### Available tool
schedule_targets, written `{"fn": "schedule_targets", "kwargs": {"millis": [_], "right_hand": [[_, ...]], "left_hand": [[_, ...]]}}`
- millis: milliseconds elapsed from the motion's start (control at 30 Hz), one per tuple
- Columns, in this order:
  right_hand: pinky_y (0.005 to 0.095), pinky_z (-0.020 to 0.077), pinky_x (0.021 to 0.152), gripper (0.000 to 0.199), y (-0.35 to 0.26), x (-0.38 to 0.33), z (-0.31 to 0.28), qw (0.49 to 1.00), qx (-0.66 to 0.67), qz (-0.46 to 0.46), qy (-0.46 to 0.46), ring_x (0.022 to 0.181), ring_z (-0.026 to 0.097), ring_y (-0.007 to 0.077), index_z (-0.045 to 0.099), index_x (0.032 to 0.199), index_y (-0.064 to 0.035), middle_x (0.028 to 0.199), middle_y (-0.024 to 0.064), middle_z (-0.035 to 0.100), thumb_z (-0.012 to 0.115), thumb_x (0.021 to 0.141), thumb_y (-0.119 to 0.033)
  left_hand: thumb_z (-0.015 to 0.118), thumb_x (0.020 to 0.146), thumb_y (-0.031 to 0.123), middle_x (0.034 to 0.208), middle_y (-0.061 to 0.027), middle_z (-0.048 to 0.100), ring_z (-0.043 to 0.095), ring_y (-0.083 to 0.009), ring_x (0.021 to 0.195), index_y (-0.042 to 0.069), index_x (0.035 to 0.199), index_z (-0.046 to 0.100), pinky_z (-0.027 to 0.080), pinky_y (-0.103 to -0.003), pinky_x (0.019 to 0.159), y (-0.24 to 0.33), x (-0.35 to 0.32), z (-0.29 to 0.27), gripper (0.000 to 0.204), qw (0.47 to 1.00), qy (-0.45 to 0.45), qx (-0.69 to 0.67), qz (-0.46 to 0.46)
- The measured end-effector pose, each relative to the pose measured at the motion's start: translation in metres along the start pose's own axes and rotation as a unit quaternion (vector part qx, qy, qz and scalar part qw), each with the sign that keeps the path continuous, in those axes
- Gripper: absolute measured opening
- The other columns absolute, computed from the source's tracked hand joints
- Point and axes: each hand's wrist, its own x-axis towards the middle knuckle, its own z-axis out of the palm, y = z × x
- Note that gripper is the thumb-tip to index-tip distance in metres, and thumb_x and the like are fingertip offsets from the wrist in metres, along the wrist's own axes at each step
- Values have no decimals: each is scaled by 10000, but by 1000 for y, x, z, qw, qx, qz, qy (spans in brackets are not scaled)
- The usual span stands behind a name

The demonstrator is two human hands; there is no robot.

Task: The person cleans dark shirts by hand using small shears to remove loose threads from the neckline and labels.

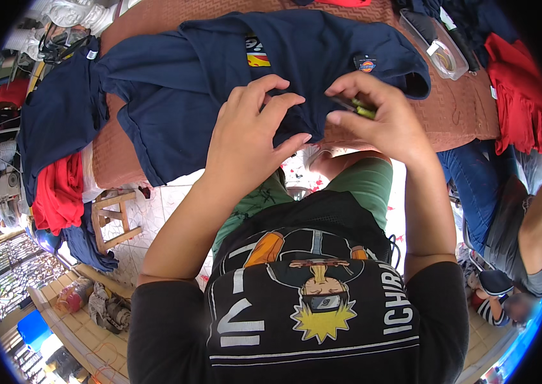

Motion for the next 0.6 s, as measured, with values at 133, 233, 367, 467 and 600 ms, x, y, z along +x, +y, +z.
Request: {"fn": "schedule_targets", "kwargs": {"millis": [133,233,367,467,600], "right_hand": [[244,513,735,181,-5,-1,12,989,-3,107,-100,806,625,75,650,996,12,889,38,669,733,841,-29],[246,515,668,116,-9,0,17,981,-1,152,-116,717,636,77,654,941,24,802,40,672,714,859,-32],[243,506,655,87,-11,0,17,985,-5,138,-107,713,631,68,654,911,35,776,36,667,701,862,-20],[238,502,693,80,-10,1,14,987,5,118,-105,777,625,57,656,913,34,795,33,668,696,856,-3],[232,503,727,80,-10,1,13,983,35,137,-117,803,612,52,654,921,41,820,21,665,687,854,13]], "left_hand": [[831,678,134,1209,-28,586,568,-238,995,119,1024,697,491,-359,852,-4,6,-3,371,998,-38,27,31],[809,703,116,1144,-20,615,577,-230,964,109,979,706,498,-359,830,-10,6,-1,295,997,-31,41,58],[746,793,101,937,-22,673,610,-219,831,80,937,704,516,-334,760,-17,9,-4,151,997,-53,-25,47],[688,872,114,825,-42,690,635,-203,741,55,943,689,522,-301,705,-20,11,-14,92,990,-125,-58,-15],[641,939,157,794,-60,697,664,-159,708,34,963,666,520,-265,667,-22,9,-12,128,966,-145,-173,-122]]}}
